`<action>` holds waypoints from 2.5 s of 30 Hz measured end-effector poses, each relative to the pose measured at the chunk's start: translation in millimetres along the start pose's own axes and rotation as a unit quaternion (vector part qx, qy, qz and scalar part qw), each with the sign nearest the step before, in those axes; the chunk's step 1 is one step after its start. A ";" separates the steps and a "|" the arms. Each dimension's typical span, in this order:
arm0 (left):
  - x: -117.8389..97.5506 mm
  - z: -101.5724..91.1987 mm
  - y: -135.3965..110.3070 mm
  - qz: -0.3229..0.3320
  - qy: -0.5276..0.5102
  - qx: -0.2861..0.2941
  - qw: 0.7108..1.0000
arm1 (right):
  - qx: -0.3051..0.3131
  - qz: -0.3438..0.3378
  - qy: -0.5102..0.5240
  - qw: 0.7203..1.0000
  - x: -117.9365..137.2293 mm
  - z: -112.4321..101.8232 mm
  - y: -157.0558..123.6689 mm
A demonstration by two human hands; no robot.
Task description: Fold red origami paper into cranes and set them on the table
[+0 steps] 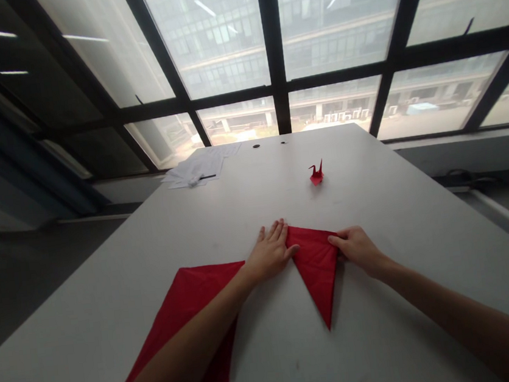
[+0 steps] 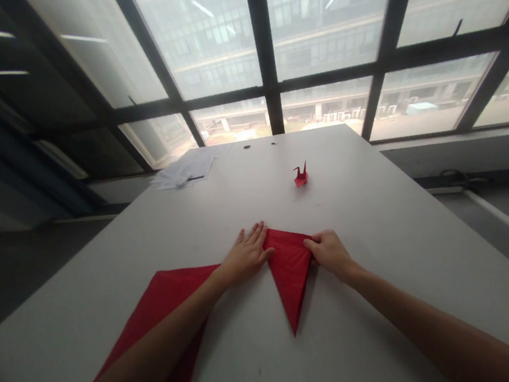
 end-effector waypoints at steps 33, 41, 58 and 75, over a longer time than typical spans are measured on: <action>-128.6 -22.7 -50.3 0.223 0.053 0.036 0.973 | -0.012 -0.074 -0.061 0.995 11.7 -6.0 1.9; -130.2 -21.6 -49.2 0.210 0.041 0.026 0.976 | -0.015 -0.077 -0.066 0.995 14.8 -5.5 1.1; -28.8 -52.2 -30.1 -0.107 -0.471 -0.243 0.841 | -0.099 -0.100 0.287 0.947 28.9 -39.3 5.3; -79.4 3.4 -19.5 -0.100 -0.675 0.172 0.710 | -0.105 -0.187 0.282 0.935 50.0 -40.6 -3.8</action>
Point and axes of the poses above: each hand's wrist, its own y-axis towards the middle knuckle, its own z-axis out of the palm, x = y × z, the point moved 10 cm from there along y, towards the middle knuckle, and after that the axes turned 14 degrees about y, right-handed, at the moved point
